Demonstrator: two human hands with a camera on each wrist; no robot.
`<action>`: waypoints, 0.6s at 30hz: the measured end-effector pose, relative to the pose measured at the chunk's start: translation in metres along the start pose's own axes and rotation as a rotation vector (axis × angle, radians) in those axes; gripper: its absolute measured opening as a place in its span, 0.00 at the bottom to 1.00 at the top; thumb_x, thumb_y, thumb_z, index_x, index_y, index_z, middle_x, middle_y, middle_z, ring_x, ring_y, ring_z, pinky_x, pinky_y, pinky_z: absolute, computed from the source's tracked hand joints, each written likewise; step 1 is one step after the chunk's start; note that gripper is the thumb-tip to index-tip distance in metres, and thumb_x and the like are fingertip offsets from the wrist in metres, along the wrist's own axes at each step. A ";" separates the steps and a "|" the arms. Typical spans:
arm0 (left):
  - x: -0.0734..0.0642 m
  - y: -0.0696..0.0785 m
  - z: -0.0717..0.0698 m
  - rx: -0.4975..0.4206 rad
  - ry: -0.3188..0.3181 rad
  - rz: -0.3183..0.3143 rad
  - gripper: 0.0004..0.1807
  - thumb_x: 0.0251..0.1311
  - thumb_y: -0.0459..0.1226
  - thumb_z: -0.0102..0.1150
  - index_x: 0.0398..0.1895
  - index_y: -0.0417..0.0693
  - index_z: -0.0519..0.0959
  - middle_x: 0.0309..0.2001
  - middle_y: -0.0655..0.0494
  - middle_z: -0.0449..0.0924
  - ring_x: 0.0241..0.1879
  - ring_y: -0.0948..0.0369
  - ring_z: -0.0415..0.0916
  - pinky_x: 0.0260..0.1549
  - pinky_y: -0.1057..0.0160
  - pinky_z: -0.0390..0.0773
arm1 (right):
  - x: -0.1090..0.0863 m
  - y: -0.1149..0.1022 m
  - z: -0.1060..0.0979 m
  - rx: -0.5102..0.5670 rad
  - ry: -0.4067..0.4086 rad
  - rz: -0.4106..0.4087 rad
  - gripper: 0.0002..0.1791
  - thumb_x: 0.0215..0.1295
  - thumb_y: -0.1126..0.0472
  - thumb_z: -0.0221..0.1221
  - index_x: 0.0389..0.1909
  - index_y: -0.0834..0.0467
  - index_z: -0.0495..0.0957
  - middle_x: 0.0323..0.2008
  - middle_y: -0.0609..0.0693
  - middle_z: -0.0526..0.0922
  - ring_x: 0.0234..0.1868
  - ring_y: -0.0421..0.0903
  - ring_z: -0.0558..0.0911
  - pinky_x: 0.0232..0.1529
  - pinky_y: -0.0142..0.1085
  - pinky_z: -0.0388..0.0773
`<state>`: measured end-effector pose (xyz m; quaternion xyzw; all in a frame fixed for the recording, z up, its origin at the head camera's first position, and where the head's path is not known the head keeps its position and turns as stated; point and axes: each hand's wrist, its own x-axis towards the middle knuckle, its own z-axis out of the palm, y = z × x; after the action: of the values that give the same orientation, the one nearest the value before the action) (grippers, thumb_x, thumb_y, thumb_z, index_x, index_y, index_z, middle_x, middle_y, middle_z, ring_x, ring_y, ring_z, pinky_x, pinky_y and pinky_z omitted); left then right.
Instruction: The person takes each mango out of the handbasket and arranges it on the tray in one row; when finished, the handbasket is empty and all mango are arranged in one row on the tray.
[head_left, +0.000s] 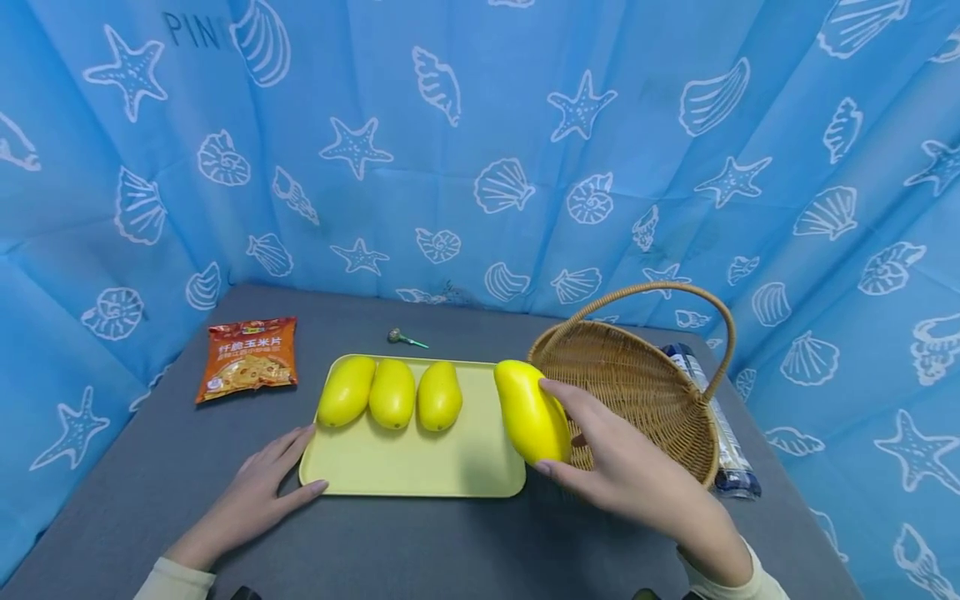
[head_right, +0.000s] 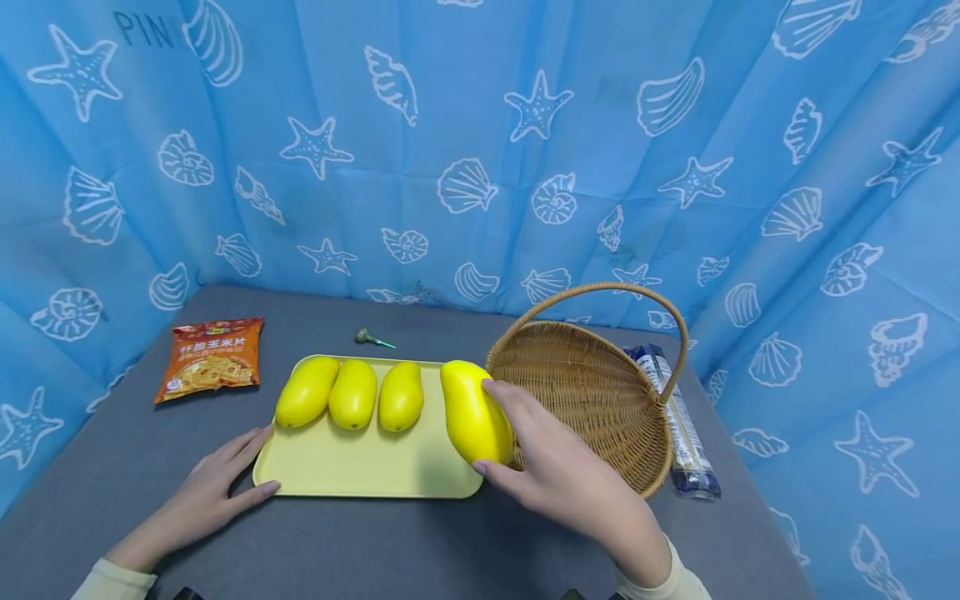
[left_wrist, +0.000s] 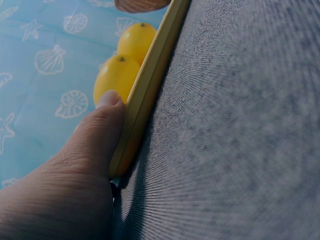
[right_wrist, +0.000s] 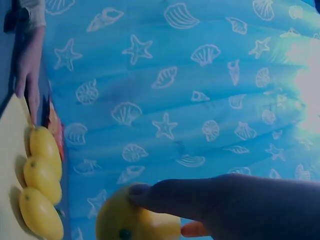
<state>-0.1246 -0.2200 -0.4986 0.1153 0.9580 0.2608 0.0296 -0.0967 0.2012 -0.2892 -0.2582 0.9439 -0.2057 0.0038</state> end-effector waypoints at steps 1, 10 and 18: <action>0.000 0.000 0.000 -0.001 0.001 0.001 0.50 0.57 0.68 0.48 0.75 0.48 0.54 0.69 0.40 0.59 0.66 0.39 0.58 0.57 0.32 0.57 | 0.002 -0.002 0.003 0.009 0.001 0.000 0.45 0.57 0.50 0.68 0.71 0.55 0.57 0.65 0.52 0.68 0.53 0.42 0.75 0.46 0.33 0.81; 0.000 0.001 -0.001 0.004 -0.002 -0.010 0.50 0.57 0.69 0.48 0.75 0.48 0.55 0.69 0.40 0.59 0.66 0.39 0.59 0.57 0.30 0.57 | 0.018 -0.014 0.033 0.004 0.064 -0.039 0.44 0.55 0.53 0.69 0.69 0.58 0.59 0.63 0.54 0.69 0.57 0.45 0.73 0.56 0.43 0.77; 0.001 -0.002 0.001 0.015 0.003 0.000 0.51 0.56 0.70 0.46 0.74 0.48 0.55 0.69 0.42 0.61 0.65 0.41 0.60 0.57 0.31 0.59 | 0.036 -0.024 0.064 0.017 0.128 -0.011 0.43 0.52 0.56 0.71 0.67 0.64 0.61 0.60 0.61 0.71 0.55 0.51 0.75 0.52 0.44 0.78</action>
<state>-0.1262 -0.2205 -0.5008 0.1154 0.9600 0.2535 0.0274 -0.1087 0.1401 -0.3351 -0.2497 0.9390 -0.2298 -0.0558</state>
